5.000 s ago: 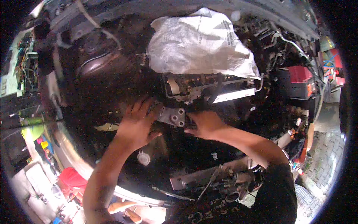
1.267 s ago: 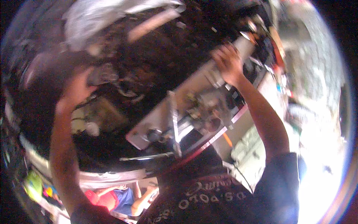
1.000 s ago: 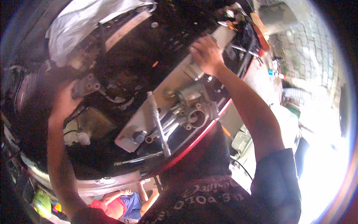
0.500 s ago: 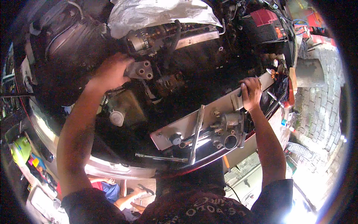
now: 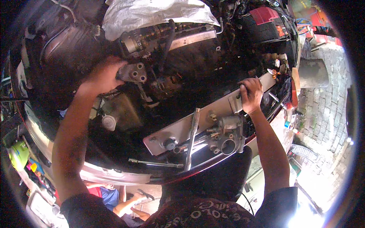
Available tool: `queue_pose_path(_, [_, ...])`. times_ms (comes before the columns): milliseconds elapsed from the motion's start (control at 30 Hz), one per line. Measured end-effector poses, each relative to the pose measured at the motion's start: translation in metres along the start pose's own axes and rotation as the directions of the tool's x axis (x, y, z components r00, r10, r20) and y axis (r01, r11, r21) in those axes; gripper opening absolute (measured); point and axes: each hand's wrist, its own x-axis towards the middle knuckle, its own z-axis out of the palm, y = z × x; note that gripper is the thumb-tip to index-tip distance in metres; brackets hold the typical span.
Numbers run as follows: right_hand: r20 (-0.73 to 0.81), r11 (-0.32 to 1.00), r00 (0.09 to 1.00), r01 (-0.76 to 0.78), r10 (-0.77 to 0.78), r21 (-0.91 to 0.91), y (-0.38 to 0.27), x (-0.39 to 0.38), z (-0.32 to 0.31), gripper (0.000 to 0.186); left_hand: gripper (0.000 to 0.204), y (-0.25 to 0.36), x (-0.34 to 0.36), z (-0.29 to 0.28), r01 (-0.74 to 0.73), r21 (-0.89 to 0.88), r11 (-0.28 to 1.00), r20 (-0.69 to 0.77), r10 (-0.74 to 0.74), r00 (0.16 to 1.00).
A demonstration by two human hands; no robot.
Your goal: The person works on a car engine with the hood open, using a wrench and a long metal pipe to loosen or adjust components. They retrieve the pipe from a cluttered workbench, return to the engine bay, and apply force with the pipe while manipulating engine parts.
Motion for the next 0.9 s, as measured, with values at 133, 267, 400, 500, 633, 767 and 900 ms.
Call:
queue_pose_path(133, [0.02,1.0,1.0,-0.009,0.009,-0.018,0.0,0.001,0.0,0.016,0.067,-0.002,0.001,0.002,0.018,-0.01,1.0,0.035,-0.018,0.999])
queue_pose_path(267, [0.038,0.999,0.999,-0.033,0.034,-0.013,-0.001,-0.001,0.0,0.016,0.068,-0.002,0.001,0.0,-0.03,0.041,0.999,0.006,0.029,1.0])
queue_pose_path(400, [0.034,0.999,0.998,-0.045,0.044,0.001,0.0,-0.001,0.0,0.016,0.067,0.001,-0.001,-0.004,-0.019,0.033,0.999,0.024,0.018,1.0])
queue_pose_path(500, [0.019,0.999,1.0,0.016,-0.015,-0.034,0.0,0.0,-0.001,0.016,0.066,0.002,-0.003,-0.005,0.008,0.04,0.999,0.029,-0.009,1.0])
queue_pose_path(633, [0.017,1.0,1.0,0.025,-0.025,-0.01,-0.001,0.003,-0.001,0.015,0.065,-0.002,-0.001,-0.004,-0.057,0.029,0.998,0.029,0.056,0.998])
queue_pose_path(767, [0.022,1.0,1.0,0.018,-0.018,-0.004,-0.003,0.003,-0.002,0.015,0.068,-0.008,-0.002,0.0,-0.065,0.071,0.995,0.056,0.061,0.997])
queue_pose_path(900, [0.012,1.0,1.0,0.026,-0.026,0.003,-0.006,0.004,-0.003,0.015,0.07,-0.009,-0.004,0.001,-0.048,0.06,0.997,0.033,0.046,0.998])
